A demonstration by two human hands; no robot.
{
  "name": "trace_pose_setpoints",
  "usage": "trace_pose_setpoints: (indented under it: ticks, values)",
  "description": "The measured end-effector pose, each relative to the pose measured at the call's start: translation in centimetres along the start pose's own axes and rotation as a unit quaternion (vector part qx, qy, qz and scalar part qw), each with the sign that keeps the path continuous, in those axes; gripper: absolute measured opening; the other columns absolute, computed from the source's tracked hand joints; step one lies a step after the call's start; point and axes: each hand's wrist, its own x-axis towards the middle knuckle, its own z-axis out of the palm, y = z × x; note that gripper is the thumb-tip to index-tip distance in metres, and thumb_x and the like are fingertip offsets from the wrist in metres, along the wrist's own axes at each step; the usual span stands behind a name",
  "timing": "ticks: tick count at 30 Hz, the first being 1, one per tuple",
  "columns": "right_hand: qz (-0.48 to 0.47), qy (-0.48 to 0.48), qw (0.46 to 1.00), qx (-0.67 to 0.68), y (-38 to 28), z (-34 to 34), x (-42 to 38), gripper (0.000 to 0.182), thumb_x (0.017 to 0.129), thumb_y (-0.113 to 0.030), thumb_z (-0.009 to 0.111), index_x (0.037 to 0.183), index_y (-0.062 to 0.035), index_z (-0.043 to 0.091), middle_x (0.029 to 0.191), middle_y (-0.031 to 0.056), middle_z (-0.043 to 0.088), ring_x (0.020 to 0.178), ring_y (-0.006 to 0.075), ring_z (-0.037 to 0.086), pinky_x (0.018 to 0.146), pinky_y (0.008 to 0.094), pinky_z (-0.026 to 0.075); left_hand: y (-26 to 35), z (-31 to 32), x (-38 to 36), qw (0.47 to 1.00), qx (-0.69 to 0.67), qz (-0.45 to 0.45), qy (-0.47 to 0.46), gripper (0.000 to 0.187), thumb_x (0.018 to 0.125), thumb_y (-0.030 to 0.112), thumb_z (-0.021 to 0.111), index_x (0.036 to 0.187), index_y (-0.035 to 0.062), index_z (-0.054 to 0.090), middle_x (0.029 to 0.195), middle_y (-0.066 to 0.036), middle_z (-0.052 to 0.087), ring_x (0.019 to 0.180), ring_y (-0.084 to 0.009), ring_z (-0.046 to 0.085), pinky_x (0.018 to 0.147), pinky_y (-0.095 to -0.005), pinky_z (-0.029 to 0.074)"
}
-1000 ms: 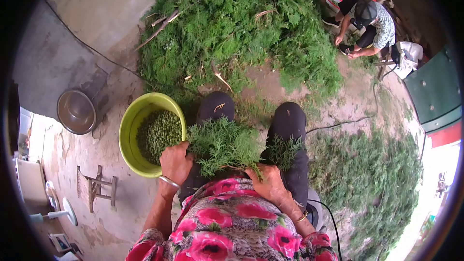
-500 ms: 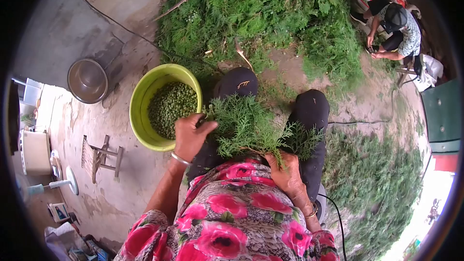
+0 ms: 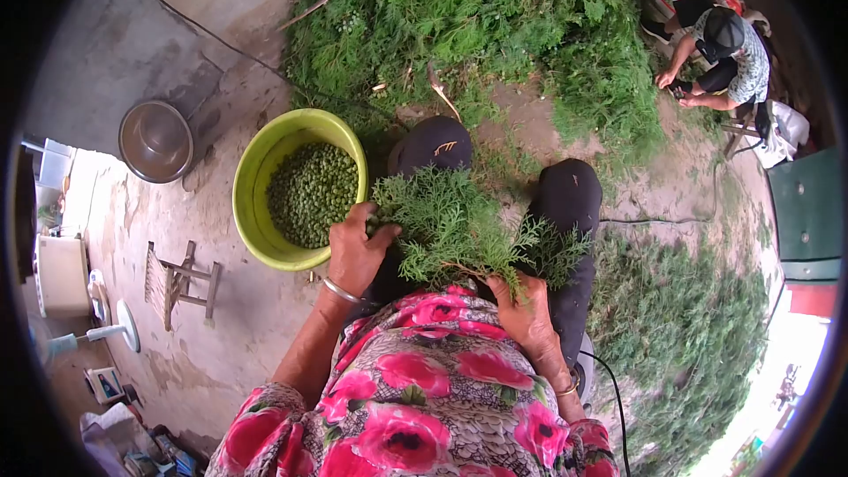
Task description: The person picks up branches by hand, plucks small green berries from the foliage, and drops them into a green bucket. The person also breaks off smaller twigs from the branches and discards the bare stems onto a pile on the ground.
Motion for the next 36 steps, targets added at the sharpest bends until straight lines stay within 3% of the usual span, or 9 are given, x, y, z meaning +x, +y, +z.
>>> trace_pose_setpoints:
  ticks: [8,14,23,26,28,29,32,33,36]
  values:
    - [0.005,-0.001,1.0,-0.023,-0.6,-0.4,0.0,0.019,0.087,-0.015,0.06,0.089,0.0038,0.062,0.076,0.0157,0.065,0.066,0.0194,0.06,0.062,0.0316,0.047,-0.8,0.9,-0.3,0.993,-0.072,0.013,0.09,0.031,0.068,0.013,0.074,0.09,-0.0014,0.057,0.064,-0.014,0.058,0.056,-0.0282,0.058,0.055,-0.0343,0.046]
    - [0.024,-0.006,1.0,-0.004,-0.4,-0.2,0.0,0.018,0.087,-0.014,0.06,0.088,0.0038,0.062,0.076,0.017,0.066,0.068,0.0207,0.063,0.063,0.0319,0.048,-0.7,0.4,0.9,0.999,-0.011,0.002,-0.04,0.031,0.067,0.011,0.073,0.091,-0.0015,0.057,0.07,-0.017,0.062,0.064,-0.0319,0.062,0.059,-0.0357,0.047]
    - [0.022,0.018,1.0,0.01,0.1,-0.1,-0.2,0.019,0.087,-0.015,0.061,0.086,0.0038,0.063,0.075,0.0169,0.065,0.066,0.0211,0.063,0.062,0.0319,0.047,-0.8,2.1,-0.3,0.995,-0.054,0.05,0.065,0.03,0.07,0.004,0.064,0.097,-0.0011,0.053,0.07,-0.024,0.057,0.059,-0.0398,0.056,0.055,-0.0431,0.044]
    - [0.012,-0.001,1.0,-0.021,-0.2,-0.4,-0.1,0.018,0.087,-0.015,0.06,0.087,0.0032,0.063,0.072,0.0154,0.064,0.063,0.02,0.061,0.061,0.0308,0.047,-0.5,1.6,0.3,0.989,-0.046,0.081,0.118,0.021,0.073,0.005,0.063,0.092,0.0004,0.059,0.059,-0.011,0.056,0.047,-0.0218,0.053,0.046,-0.0303,0.042]
    - [0.015,-0.013,0.999,-0.03,-0.1,-0.5,-0.1,0.016,0.087,-0.013,0.059,0.088,0.0026,0.063,0.071,0.0138,0.064,0.061,0.0173,0.058,0.06,0.0296,0.046,-0.2,0.6,0.6,0.891,-0.375,-0.255,-0.014,0.014,0.079,0.01,0.061,0.091,0.0027,0.06,0.063,-0.004,0.055,0.046,-0.0118,0.047,0.041,-0.024,0.035]
    - [0.015,-0.013,0.999,-0.03,-0.3,-0.6,-0.1,0.016,0.087,-0.013,0.059,0.088,0.0026,0.063,0.071,0.0138,0.064,0.061,0.0173,0.058,0.06,0.0296,0.046,-0.7,0.2,1.1,0.891,-0.375,-0.255,-0.013,0.014,0.079,0.01,0.061,0.091,0.0027,0.06,0.063,-0.004,0.055,0.046,-0.0118,0.047,0.041,-0.024,0.035]
    - [0.002,0.009,1.0,0.0,-0.6,-0.9,-0.2,0.015,0.087,-0.012,0.059,0.089,0.0024,0.063,0.073,0.0122,0.064,0.062,0.0154,0.057,0.06,0.0294,0.046,-5.0,-0.8,2.4,0.675,-0.63,-0.382,-0.034,0.014,0.083,0.018,0.061,0.091,0.0064,0.06,0.068,-0.001,0.05,0.05,-0.0077,0.041,0.04,-0.0191,0.029]
    - [0.029,-0.001,1.0,0.002,-0.5,-1.0,-0.3,0.014,0.087,-0.012,0.059,0.09,0.0023,0.063,0.075,0.0117,0.065,0.064,0.0153,0.057,0.062,0.0293,0.046,-5.5,-1.0,2.4,0.676,-0.63,-0.381,-0.033,0.014,0.083,0.018,0.061,0.091,0.0064,0.06,0.068,-0.001,0.05,0.05,-0.0077,0.041,0.04,-0.0191,0.029]
    - [0.041,-0.006,0.999,0.01,-0.4,-1.0,-0.2,0.014,0.087,-0.011,0.059,0.092,0.0021,0.062,0.079,0.0104,0.066,0.069,0.015,0.058,0.065,0.0292,0.046,-6.7,-1.5,1.8,0.527,-0.765,-0.362,-0.078,0.023,0.086,0.025,0.058,0.095,0.0034,0.06,0.075,-0.01,0.059,0.056,-0.0153,0.05,0.045,-0.0265,0.04]
